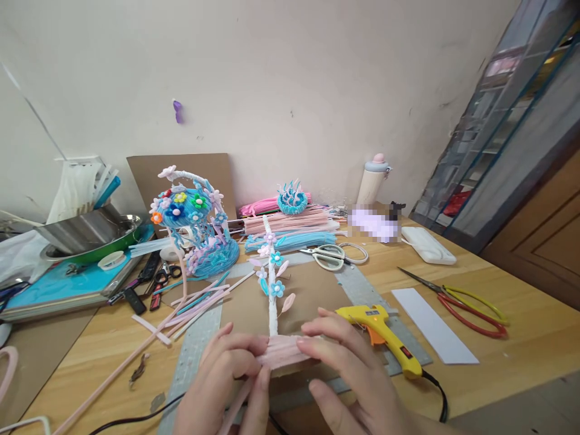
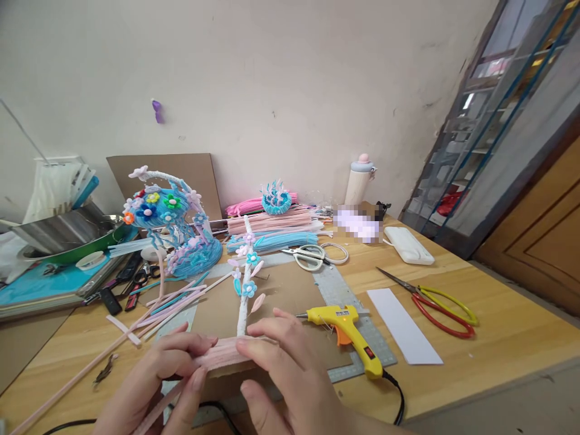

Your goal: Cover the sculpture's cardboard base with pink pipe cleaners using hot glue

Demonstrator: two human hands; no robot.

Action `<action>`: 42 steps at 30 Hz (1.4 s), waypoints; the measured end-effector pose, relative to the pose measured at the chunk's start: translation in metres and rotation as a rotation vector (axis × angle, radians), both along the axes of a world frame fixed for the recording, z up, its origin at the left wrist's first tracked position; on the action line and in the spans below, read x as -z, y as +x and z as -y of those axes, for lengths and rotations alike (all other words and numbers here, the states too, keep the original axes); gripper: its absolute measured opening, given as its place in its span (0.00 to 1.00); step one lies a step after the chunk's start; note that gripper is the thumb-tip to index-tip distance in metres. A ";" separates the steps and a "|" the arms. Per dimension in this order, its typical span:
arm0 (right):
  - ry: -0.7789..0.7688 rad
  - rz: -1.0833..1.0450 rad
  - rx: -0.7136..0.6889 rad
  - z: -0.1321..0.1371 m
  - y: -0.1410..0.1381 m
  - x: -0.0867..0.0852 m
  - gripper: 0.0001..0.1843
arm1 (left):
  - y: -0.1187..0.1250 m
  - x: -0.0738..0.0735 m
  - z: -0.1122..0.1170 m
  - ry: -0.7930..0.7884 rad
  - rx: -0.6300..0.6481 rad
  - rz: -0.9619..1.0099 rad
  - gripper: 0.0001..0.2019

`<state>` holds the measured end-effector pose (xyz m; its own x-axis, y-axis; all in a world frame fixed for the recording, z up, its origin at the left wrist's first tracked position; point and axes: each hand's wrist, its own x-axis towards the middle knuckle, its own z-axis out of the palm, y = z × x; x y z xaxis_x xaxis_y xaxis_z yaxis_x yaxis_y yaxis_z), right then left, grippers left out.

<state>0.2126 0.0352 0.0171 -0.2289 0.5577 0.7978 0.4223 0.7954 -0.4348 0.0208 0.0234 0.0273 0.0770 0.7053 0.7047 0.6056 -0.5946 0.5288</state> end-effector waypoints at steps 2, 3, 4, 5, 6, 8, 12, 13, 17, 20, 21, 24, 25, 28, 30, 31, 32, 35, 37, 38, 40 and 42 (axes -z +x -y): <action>-0.083 -0.106 -0.046 -0.003 -0.006 -0.002 0.13 | -0.001 0.001 0.000 -0.003 0.004 -0.003 0.10; -0.131 -0.170 -0.070 -0.004 -0.008 -0.002 0.12 | -0.001 0.002 0.000 -0.006 0.004 -0.003 0.10; -0.181 -0.242 -0.090 -0.006 -0.009 -0.002 0.11 | -0.001 0.003 0.001 -0.008 0.001 -0.002 0.10; -0.229 -0.312 -0.106 -0.007 -0.009 -0.001 0.10 | -0.001 0.003 0.001 -0.005 -0.003 0.000 0.10; -0.271 -0.379 -0.112 -0.008 -0.008 0.001 0.09 | -0.001 0.004 0.001 0.001 -0.007 0.004 0.10; -0.341 -0.493 -0.101 -0.011 -0.005 0.004 0.06 | 0.000 0.004 0.001 0.017 -0.017 0.012 0.10; -0.368 -0.533 -0.126 -0.012 0.003 0.004 0.23 | 0.003 0.004 0.000 0.043 -0.027 0.013 0.11; -0.341 -0.490 -0.128 -0.011 0.003 0.002 0.25 | 0.003 0.003 0.000 0.044 -0.023 0.010 0.11; -0.226 -0.283 -0.089 -0.007 0.000 -0.009 0.09 | 0.000 0.004 0.000 0.017 0.003 -0.012 0.11; -0.256 -0.229 -0.159 -0.005 -0.007 -0.011 0.09 | -0.001 0.005 0.001 -0.016 0.023 -0.025 0.11; -0.279 -0.230 -0.189 -0.005 -0.009 -0.011 0.10 | -0.001 0.006 0.001 -0.017 0.022 -0.026 0.11; -0.306 -0.241 -0.247 -0.007 -0.015 -0.012 0.13 | 0.000 0.007 0.001 -0.004 -0.003 -0.024 0.10; -0.290 -0.240 -0.257 -0.007 -0.016 -0.013 0.14 | 0.001 0.007 0.001 -0.001 -0.010 -0.022 0.10; -0.227 -0.176 -0.253 -0.009 -0.017 -0.016 0.16 | 0.003 0.007 0.001 0.001 -0.006 -0.014 0.10; -0.168 -0.130 -0.218 -0.010 -0.015 -0.016 0.17 | 0.003 0.006 0.001 -0.003 0.006 -0.002 0.11; -0.143 -0.124 -0.194 -0.010 -0.014 -0.015 0.18 | 0.003 0.006 0.001 -0.007 0.010 0.005 0.11; -0.125 -0.129 -0.169 -0.010 -0.013 -0.014 0.19 | 0.002 0.005 0.002 -0.012 0.014 0.014 0.11; -0.155 -0.167 -0.111 -0.009 -0.010 -0.009 0.17 | 0.001 0.004 0.003 -0.030 0.016 0.033 0.11; -0.211 -0.186 -0.109 -0.008 -0.009 -0.006 0.14 | 0.001 0.004 0.003 -0.038 0.012 0.044 0.11; -0.243 -0.197 -0.121 -0.007 -0.009 -0.005 0.13 | 0.001 0.004 0.003 -0.040 0.008 0.048 0.11; -0.310 -0.232 -0.162 -0.007 -0.009 -0.003 0.12 | 0.002 0.005 0.003 -0.035 -0.002 0.054 0.11; -0.389 -0.280 -0.211 -0.007 -0.010 -0.002 0.11 | 0.003 0.005 0.002 -0.024 -0.009 0.054 0.11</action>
<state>0.2030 0.0418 0.0191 -0.1760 0.7899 0.5875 0.0960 0.6077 -0.7883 0.0235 0.0209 0.0222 0.0325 0.7226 0.6905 0.5812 -0.5757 0.5752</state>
